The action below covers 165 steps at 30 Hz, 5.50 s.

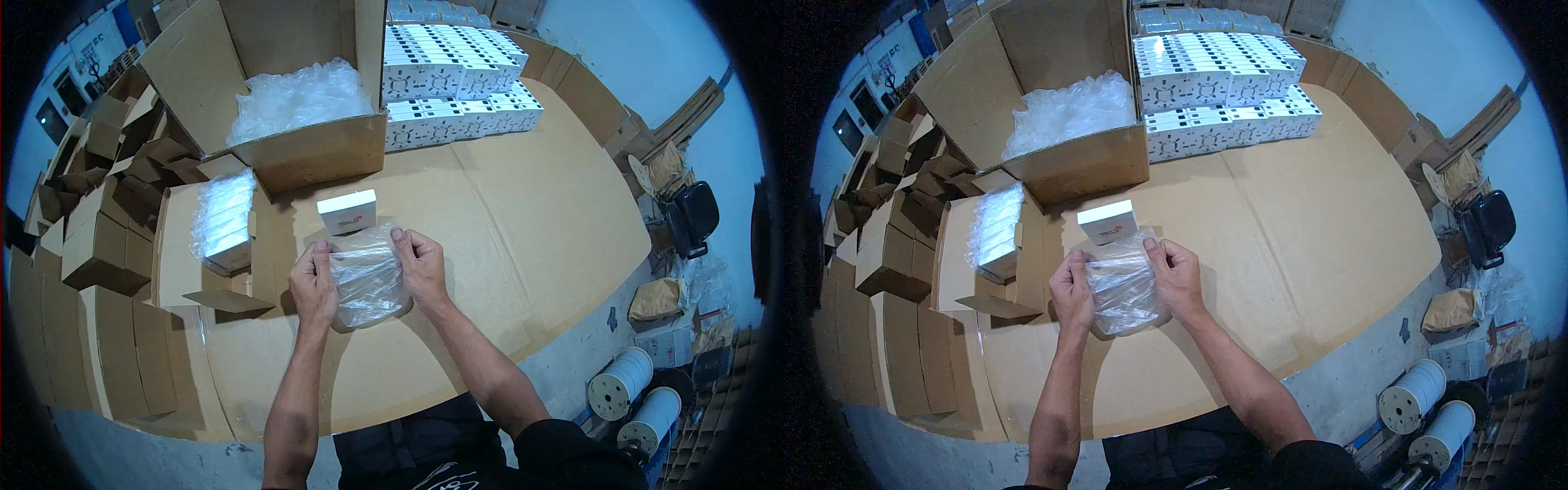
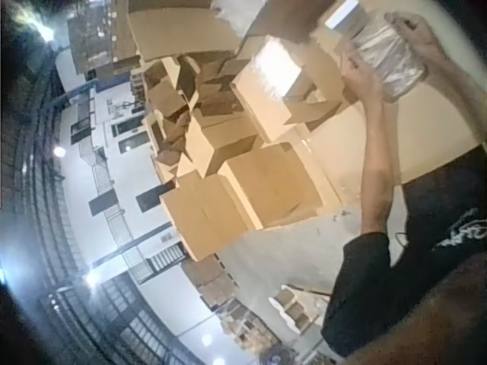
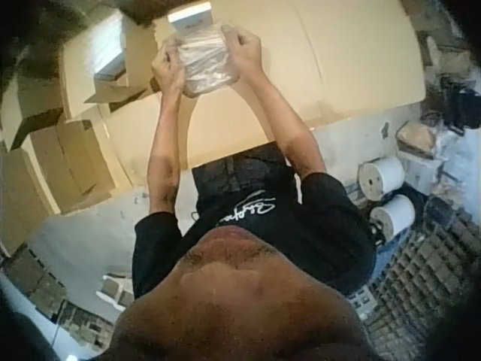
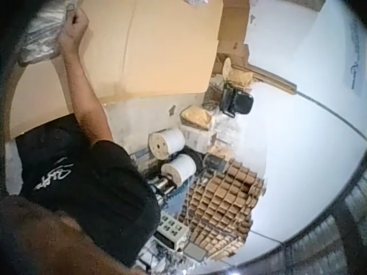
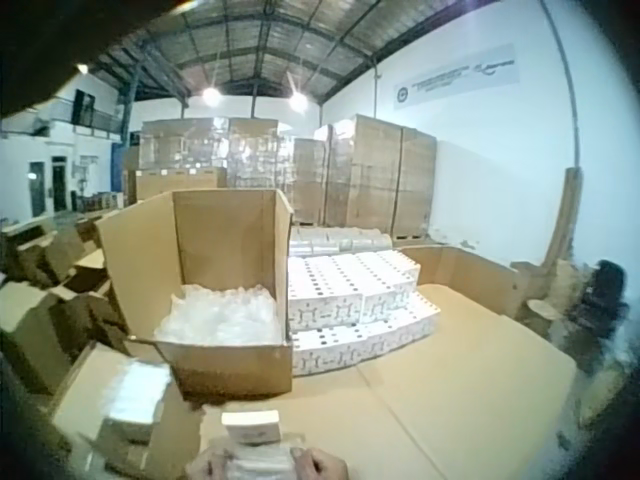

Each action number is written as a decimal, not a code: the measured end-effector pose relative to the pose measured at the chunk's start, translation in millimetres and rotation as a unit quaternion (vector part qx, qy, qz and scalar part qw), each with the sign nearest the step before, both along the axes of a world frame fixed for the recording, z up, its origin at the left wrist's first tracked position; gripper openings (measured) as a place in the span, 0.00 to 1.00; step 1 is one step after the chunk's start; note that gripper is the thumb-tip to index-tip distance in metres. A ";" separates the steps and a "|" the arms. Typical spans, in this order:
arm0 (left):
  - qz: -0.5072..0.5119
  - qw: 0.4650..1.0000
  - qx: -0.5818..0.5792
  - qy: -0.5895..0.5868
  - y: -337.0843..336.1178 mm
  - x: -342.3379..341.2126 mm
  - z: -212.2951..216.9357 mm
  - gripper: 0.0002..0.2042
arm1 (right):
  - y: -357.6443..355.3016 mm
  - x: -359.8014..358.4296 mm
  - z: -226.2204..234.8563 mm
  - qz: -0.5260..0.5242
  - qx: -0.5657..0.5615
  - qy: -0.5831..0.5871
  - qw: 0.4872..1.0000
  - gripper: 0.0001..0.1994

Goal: The person repacks small white electronic components by hand, taking them from bubble wrap and placing them into individual cardboard boxes.

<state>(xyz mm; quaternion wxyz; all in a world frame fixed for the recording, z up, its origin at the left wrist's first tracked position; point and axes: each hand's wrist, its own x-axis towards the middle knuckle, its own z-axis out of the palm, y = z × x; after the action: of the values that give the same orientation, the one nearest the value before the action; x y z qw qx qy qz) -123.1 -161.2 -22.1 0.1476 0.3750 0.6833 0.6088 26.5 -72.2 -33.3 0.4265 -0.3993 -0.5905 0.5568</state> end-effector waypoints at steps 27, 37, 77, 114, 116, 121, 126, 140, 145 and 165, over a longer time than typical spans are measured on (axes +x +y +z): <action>-0.028 0.993 0.017 -0.113 1.4 24.0 -3.7 0.15 | -7.9 1.4 6.2 -0.036 0.031 -0.022 0.999 0.14; -0.026 0.999 -0.018 -0.035 -5.1 4.7 2.2 0.16 | -3.9 3.8 5.3 -0.069 0.092 -0.067 0.991 0.20; -0.111 0.963 0.066 -0.236 -8.3 1.5 5.9 0.11 | -9.2 -0.2 7.4 -0.073 0.127 -0.040 0.988 0.18; -0.186 0.979 -0.067 -0.052 -13.1 -0.8 10.0 0.23 | 23.5 -16.1 108.7 0.251 0.517 -0.259 0.776 0.08; -0.201 0.975 -0.073 -0.067 -14.5 -2.8 7.8 0.25 | 22.0 -20.2 113.8 0.301 0.396 -0.339 0.799 0.09; -0.200 0.972 -0.090 -0.085 -10.5 -2.2 9.4 0.28 | 31.0 -20.3 130.0 0.396 0.345 -0.348 0.777 0.09; -0.215 0.972 -0.078 -0.049 -12.1 -4.0 7.8 0.30 | 34.5 -23.5 136.2 0.414 0.329 -0.366 0.765 0.12; -0.229 0.961 -0.113 -0.106 -10.5 -8.7 10.4 0.28 | 78.1 -1.2 108.7 0.158 0.204 -0.105 0.960 0.20; -0.221 0.965 -0.087 -0.107 -11.5 -13.1 8.7 0.34 | 89.7 -5.8 32.1 0.155 0.165 0.044 0.973 0.22; -0.225 0.965 -0.088 -0.097 -9.5 -20.5 8.3 0.33 | 94.2 -5.6 15.4 0.150 0.025 0.122 0.981 0.23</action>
<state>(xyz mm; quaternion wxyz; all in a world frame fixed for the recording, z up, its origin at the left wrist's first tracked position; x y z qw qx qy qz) -143.6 -170.7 -13.9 0.3791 0.4438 0.6147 0.5306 20.9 22.0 -17.9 0.4167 -0.2244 -0.6012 0.6439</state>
